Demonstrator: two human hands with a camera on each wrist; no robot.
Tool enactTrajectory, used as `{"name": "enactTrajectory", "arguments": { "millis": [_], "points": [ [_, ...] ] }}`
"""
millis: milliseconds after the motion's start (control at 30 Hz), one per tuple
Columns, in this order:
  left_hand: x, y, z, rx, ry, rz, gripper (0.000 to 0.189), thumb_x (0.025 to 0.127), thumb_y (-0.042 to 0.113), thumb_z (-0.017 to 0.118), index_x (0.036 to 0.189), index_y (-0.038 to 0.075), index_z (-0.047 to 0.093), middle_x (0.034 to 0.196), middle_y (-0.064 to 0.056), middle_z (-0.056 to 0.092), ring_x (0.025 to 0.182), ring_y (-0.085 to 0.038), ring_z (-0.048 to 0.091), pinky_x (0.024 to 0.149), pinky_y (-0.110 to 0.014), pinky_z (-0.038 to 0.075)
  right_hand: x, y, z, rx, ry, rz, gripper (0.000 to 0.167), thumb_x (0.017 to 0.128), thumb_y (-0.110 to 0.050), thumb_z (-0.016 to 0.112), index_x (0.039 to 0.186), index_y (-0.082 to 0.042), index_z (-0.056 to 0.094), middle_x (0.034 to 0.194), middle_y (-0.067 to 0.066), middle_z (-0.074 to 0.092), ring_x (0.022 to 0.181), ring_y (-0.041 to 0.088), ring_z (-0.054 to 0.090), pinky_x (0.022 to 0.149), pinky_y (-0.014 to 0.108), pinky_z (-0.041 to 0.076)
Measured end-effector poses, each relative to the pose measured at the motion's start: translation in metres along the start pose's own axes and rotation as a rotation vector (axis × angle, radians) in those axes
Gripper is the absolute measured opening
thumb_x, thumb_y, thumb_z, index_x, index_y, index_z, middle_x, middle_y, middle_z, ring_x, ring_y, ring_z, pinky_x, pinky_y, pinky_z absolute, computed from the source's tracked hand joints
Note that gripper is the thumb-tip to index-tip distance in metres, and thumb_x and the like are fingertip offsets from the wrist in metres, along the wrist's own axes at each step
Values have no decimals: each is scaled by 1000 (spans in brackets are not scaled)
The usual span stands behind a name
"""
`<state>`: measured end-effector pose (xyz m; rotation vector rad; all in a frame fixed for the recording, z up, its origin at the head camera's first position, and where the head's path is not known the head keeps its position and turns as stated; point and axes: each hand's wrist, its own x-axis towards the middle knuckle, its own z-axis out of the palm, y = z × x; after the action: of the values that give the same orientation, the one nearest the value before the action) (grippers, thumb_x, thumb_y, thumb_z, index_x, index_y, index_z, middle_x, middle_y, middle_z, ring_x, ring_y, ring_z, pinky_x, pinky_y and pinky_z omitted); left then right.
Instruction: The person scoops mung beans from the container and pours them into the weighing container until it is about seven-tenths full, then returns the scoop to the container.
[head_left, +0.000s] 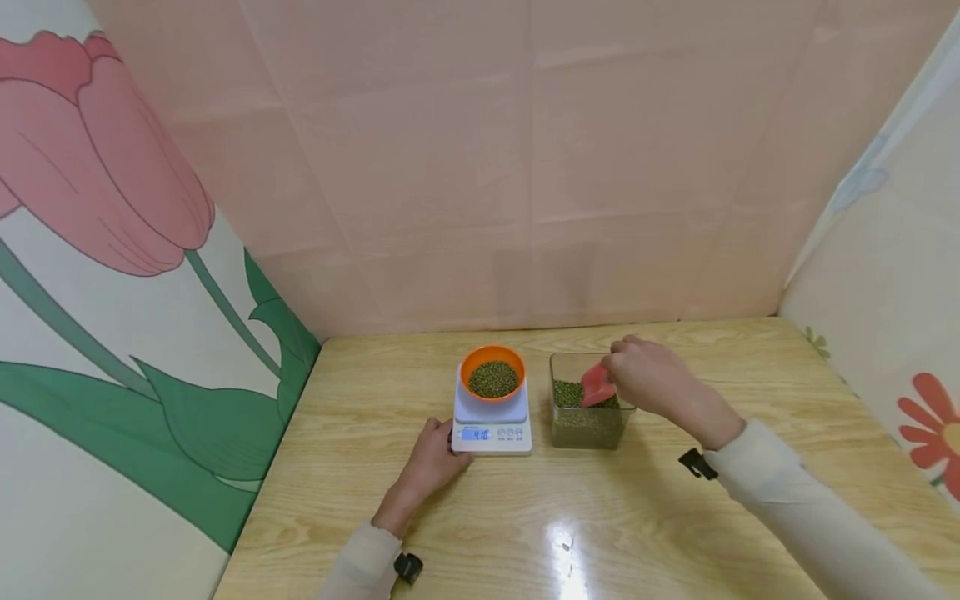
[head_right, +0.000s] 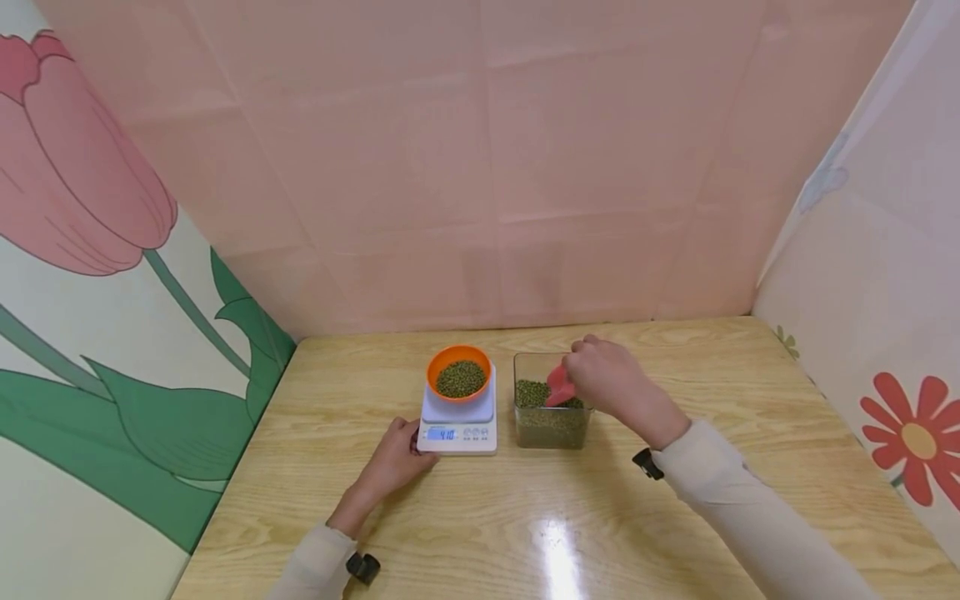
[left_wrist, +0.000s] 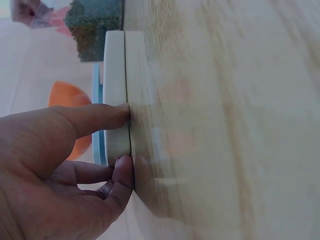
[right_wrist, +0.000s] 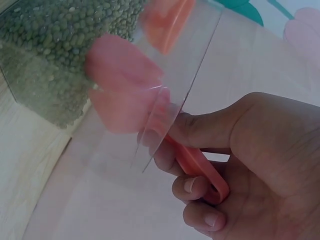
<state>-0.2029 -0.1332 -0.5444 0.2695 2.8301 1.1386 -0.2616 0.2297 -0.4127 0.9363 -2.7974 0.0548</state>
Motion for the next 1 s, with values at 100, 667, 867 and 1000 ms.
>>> {"name": "enactTrajectory", "arguments": {
  "millis": [100,667,867,1000],
  "points": [
    [0,0,0,0,-2,-2,49,89,12,83,134,0,69,102,-7,59,93,-18,43,76,-28,42,1,-1,2,7,-12,11,10,87,-6,84,81,-10,76,74,1,61,69,20,55,59,37,52],
    [1,0,-1,-6,-4,0,49,90,12,82,136,2,69,104,-7,63,95,-19,43,77,-28,42,9,-8,9,-2,-28,2,21,82,5,79,73,-13,75,73,0,63,69,21,56,61,39,52],
    [0,1,-1,-25,-9,-2,48,91,11,82,136,2,69,104,-8,62,95,-18,43,76,-27,42,11,-9,14,-13,-17,-8,25,79,6,77,67,-14,68,71,1,62,68,21,54,63,40,51],
    [0,1,-1,-21,-10,-4,48,91,12,82,136,2,68,104,-8,62,94,-18,42,76,-27,42,14,-11,18,-30,-17,-28,30,79,2,80,62,-16,63,69,0,64,66,21,54,67,42,51]
  ]
}}
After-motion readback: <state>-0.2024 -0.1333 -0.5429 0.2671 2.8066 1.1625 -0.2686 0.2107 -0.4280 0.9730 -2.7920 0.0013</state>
